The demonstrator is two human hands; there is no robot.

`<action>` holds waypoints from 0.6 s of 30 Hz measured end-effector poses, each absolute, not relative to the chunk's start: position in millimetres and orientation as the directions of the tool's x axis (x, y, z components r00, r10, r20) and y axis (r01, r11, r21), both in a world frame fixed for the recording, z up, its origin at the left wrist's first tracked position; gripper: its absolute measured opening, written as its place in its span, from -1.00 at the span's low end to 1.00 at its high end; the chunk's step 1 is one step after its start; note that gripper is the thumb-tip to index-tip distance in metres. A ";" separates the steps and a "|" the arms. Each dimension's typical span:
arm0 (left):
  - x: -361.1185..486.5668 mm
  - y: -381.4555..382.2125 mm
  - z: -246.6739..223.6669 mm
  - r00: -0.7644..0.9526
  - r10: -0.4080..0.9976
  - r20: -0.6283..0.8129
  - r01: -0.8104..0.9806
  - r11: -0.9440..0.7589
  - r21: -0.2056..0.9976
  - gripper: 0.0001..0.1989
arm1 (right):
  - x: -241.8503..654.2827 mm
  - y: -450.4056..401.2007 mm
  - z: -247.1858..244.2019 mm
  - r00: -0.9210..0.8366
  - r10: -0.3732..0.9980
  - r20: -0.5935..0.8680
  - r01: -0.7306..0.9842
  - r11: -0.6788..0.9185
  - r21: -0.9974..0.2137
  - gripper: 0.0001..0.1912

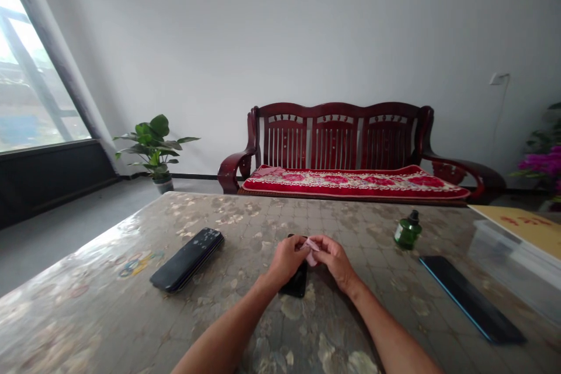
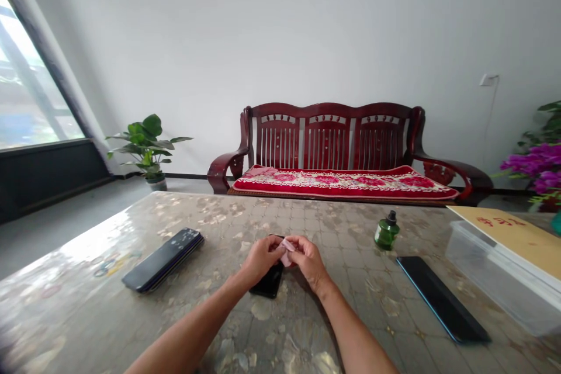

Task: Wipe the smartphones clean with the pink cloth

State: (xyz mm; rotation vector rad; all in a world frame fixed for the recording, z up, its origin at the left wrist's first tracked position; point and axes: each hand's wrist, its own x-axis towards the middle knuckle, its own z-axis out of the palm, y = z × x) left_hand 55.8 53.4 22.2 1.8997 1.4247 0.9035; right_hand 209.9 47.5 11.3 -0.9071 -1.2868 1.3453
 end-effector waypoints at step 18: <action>41.1 50.3 27.0 0.200 0.977 0.072 0.266 -0.125 0.956 -0.58 | 203.4 51.0 13.5 -0.075 0.956 0.282 0.042 0.286 -0.957 -0.71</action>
